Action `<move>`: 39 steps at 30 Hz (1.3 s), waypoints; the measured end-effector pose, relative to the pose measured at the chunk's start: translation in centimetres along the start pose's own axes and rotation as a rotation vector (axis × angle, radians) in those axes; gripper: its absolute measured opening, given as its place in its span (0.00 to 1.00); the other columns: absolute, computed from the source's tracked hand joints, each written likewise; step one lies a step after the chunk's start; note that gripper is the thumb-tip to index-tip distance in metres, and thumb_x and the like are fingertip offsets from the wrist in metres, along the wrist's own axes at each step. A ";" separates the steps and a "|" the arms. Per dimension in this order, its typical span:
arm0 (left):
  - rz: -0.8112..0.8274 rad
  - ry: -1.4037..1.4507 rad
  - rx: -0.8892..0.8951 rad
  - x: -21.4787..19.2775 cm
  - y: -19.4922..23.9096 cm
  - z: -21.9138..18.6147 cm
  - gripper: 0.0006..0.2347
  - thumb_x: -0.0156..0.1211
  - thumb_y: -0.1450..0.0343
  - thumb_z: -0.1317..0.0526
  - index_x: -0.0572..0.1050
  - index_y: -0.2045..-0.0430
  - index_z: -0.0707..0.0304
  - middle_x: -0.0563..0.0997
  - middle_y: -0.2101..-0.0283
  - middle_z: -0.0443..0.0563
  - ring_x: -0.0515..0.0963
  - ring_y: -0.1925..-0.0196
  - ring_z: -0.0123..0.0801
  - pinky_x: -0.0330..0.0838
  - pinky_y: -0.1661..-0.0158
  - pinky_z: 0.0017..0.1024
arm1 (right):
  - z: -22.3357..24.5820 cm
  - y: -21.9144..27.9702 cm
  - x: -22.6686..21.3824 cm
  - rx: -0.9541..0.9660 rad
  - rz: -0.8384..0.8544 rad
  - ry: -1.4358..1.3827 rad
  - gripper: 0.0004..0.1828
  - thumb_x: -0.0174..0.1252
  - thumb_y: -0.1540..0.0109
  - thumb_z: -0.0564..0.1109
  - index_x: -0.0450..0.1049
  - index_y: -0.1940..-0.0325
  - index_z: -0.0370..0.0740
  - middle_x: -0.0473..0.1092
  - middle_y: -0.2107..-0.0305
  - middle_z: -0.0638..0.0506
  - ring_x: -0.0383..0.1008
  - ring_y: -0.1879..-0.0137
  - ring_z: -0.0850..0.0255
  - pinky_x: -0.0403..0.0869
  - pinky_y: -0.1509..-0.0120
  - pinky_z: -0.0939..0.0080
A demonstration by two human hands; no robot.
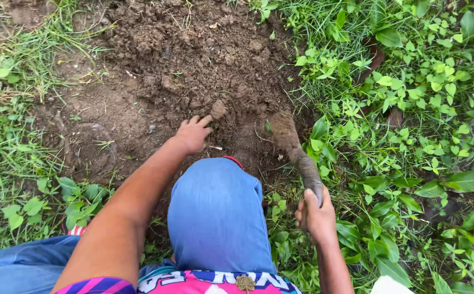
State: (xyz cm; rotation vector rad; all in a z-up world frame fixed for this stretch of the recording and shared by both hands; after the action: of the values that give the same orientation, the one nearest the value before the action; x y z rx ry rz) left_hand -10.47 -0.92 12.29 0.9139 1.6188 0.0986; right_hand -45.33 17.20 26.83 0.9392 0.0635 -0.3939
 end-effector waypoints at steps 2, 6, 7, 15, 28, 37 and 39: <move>0.052 0.103 -0.074 0.2 -0.1 1.7 0.23 0.67 0.35 0.54 0.74 0.44 0.52 0.53 0.24 0.51 0.63 0.31 0.55 0.64 0.38 0.52 | 0.7 -4.0 2.7 0.079 -0.062 -0.091 0.31 0.52 0.33 0.53 0.55 0.27 0.55 0.64 0.81 0.52 0.60 0.82 0.63 0.61 0.82 0.59; 0.124 0.177 -0.134 1.8 -0.3 0.3 0.23 0.66 0.33 0.53 0.74 0.43 0.52 0.54 0.25 0.54 0.70 0.35 0.56 0.69 0.39 0.46 | 1.8 -12.4 9.1 -0.371 -0.052 -0.024 0.32 0.57 0.33 0.53 0.57 0.26 0.48 0.63 0.79 0.50 0.64 0.80 0.62 0.68 0.77 0.58; 0.082 0.186 -0.106 1.0 -0.9 0.3 0.23 0.66 0.33 0.54 0.73 0.43 0.53 0.54 0.25 0.56 0.70 0.36 0.56 0.69 0.40 0.47 | 2.8 -13.0 9.6 -0.581 -0.135 0.180 0.33 0.58 0.32 0.53 0.58 0.25 0.47 0.67 0.75 0.51 0.66 0.75 0.63 0.69 0.73 0.59; -0.214 0.345 -0.104 0.1 -0.1 3.6 0.20 0.62 0.30 0.57 0.73 0.44 0.61 0.64 0.32 0.60 0.74 0.39 0.57 0.71 0.39 0.46 | 2.6 -9.3 1.5 -0.243 -0.001 0.043 0.31 0.55 0.34 0.50 0.57 0.28 0.46 0.64 0.79 0.52 0.64 0.82 0.63 0.66 0.80 0.57; -0.200 0.491 -0.155 0.7 0.6 3.5 0.20 0.62 0.31 0.57 0.74 0.45 0.62 0.63 0.32 0.62 0.75 0.41 0.57 0.70 0.41 0.44 | 8.9 -9.6 4.4 -0.538 -0.030 0.396 0.36 0.59 0.35 0.52 0.56 0.24 0.51 0.67 0.79 0.52 0.68 0.79 0.64 0.67 0.76 0.61; -0.219 0.422 -0.292 0.1 3.7 9.6 0.19 0.63 0.31 0.57 0.74 0.47 0.63 0.65 0.37 0.65 0.75 0.41 0.58 0.71 0.41 0.44 | 10.6 -11.0 12.6 -0.403 0.082 0.419 0.30 0.58 0.33 0.52 0.60 0.30 0.40 0.71 0.75 0.42 0.72 0.76 0.55 0.73 0.71 0.51; -0.316 0.391 -0.209 -2.0 4.0 10.0 0.21 0.63 0.32 0.58 0.72 0.46 0.66 0.65 0.38 0.66 0.74 0.43 0.60 0.70 0.44 0.47 | 12.0 -10.2 13.2 -0.537 0.019 0.716 0.35 0.60 0.35 0.54 0.58 0.26 0.46 0.74 0.67 0.35 0.75 0.66 0.46 0.74 0.60 0.46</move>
State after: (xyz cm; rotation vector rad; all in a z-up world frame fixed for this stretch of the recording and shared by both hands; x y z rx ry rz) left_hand 0.15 -3.44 13.18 0.4878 2.0523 0.2330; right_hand -38.15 -1.66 23.18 0.5065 0.7758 0.0027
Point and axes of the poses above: each hand's wrist, its own y-axis away from the middle knuckle, its own x-axis out of the palm, z = x × y, the point moved 4 cm from there along -y, towards the middle knuckle
